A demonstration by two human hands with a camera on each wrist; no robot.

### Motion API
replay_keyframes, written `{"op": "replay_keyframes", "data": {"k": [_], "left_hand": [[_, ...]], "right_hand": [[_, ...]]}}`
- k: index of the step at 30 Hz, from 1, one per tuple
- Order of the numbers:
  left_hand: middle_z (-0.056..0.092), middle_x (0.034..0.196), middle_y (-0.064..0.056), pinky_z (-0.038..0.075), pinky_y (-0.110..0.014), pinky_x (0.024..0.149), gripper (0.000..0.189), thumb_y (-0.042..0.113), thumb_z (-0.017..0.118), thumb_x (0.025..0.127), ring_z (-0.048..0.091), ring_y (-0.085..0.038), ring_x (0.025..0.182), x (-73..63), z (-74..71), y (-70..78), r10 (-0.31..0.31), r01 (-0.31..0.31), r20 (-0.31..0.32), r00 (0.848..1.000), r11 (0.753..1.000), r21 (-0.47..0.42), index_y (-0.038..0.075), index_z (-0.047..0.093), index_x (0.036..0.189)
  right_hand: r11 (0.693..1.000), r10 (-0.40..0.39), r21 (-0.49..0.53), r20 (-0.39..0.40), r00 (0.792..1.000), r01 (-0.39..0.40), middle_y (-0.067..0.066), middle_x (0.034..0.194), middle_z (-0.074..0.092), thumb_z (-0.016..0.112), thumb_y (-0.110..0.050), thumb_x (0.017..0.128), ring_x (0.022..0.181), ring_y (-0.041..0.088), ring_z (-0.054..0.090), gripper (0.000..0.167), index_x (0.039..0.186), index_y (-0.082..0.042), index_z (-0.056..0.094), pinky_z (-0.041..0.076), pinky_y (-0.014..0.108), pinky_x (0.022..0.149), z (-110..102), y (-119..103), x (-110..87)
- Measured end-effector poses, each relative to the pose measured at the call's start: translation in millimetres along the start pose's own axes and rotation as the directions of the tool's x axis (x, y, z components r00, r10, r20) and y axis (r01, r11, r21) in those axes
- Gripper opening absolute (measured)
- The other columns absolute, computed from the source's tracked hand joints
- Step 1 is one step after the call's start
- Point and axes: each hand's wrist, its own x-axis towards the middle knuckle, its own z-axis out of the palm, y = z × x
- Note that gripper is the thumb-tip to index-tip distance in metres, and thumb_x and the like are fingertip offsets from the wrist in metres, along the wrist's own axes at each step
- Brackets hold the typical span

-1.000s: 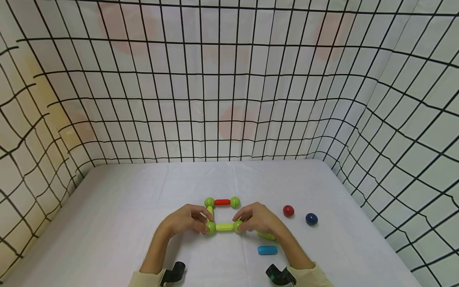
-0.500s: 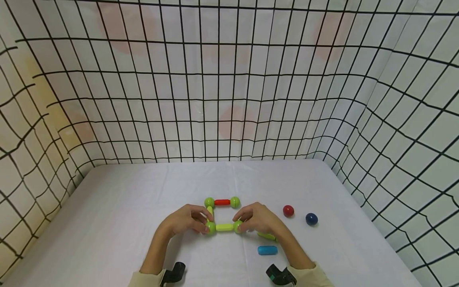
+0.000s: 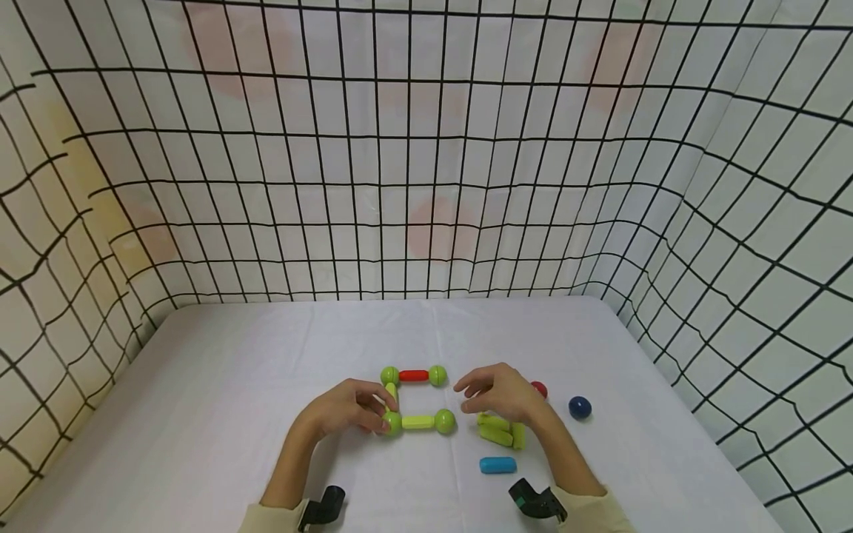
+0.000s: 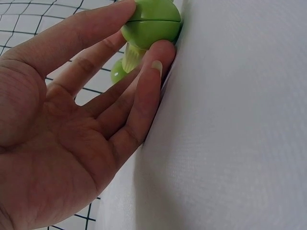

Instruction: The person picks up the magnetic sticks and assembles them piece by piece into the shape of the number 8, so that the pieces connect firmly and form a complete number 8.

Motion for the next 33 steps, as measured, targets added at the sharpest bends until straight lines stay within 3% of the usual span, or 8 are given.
{"op": "replay_keyframes", "data": {"k": [9, 14, 18, 27, 33], "left_hand": [[0.073, 0.096, -0.007, 0.054, -0.031, 0.072, 0.028, 0.009, 0.083, 0.079, 0.066, -0.016, 0.081, 0.6, -0.6, -0.5, -0.014, 0.014, -0.005, 1.0, 1.0, 0.004, 0.006, 0.075, 0.105], [0.074, 0.095, -0.007, 0.054, -0.031, 0.071, 0.028, 0.009, 0.083, 0.079, 0.067, -0.016, 0.08, 0.9, -0.6, -0.9, -0.015, 0.015, -0.003, 1.0, 1.0, 0.001, 0.006, 0.075, 0.105], [0.073, 0.094, -0.006, 0.054, -0.031, 0.071, 0.027, 0.009, 0.083, 0.079, 0.066, -0.016, 0.08, 1.2, -0.5, -1.3, -0.019, 0.019, -0.004, 1.0, 1.0, 0.001, 0.006, 0.075, 0.105], [0.073, 0.095, -0.006, 0.054, -0.031, 0.072, 0.028, 0.01, 0.083, 0.079, 0.066, -0.016, 0.08, 1.3, -0.3, -2.7, -0.011, 0.012, -0.004, 1.0, 1.0, 0.009, 0.007, 0.075, 0.105], [0.074, 0.097, -0.006, 0.054, -0.031, 0.073, 0.027, 0.011, 0.082, 0.08, 0.067, -0.016, 0.083, 1.2, -0.6, -2.7, -0.003, 0.003, -0.006, 1.0, 0.999, 0.033, 0.008, 0.075, 0.106]], "right_hand": [[0.999, 0.017, -0.033, -0.051, 0.999, -0.018, 0.001, 0.097, 0.072, 0.08, -0.018, 0.086, 0.088, 0.017, 0.063, 0.027, 0.111, -0.011, 0.076, 0.05, 0.032, 0.074, -30, 15, -7.1], [0.996, 0.068, -0.057, -0.064, 0.996, -0.072, 0.003, 0.093, 0.071, 0.082, -0.018, 0.084, 0.08, 0.018, 0.063, 0.027, 0.109, -0.01, 0.076, 0.049, 0.032, 0.068, -36, 21, -10.8], [0.994, 0.091, -0.052, -0.046, 0.995, -0.094, 0.003, 0.089, 0.07, 0.084, -0.017, 0.082, 0.078, 0.019, 0.063, 0.026, 0.107, -0.01, 0.076, 0.049, 0.033, 0.068, -33, 25, -10.7], [0.993, 0.074, -0.102, 0.08, 0.994, -0.066, 0.001, 0.087, 0.068, 0.085, -0.011, 0.077, 0.08, 0.017, 0.061, 0.022, 0.097, -0.014, 0.077, 0.051, 0.033, 0.072, -17, 23, -4.1], [0.987, 0.102, -0.131, 0.083, 0.991, -0.091, -0.001, 0.085, 0.067, 0.084, -0.005, 0.077, 0.08, 0.017, 0.059, 0.02, 0.093, -0.016, 0.078, 0.048, 0.031, 0.069, -11, 19, -4.0]]}}
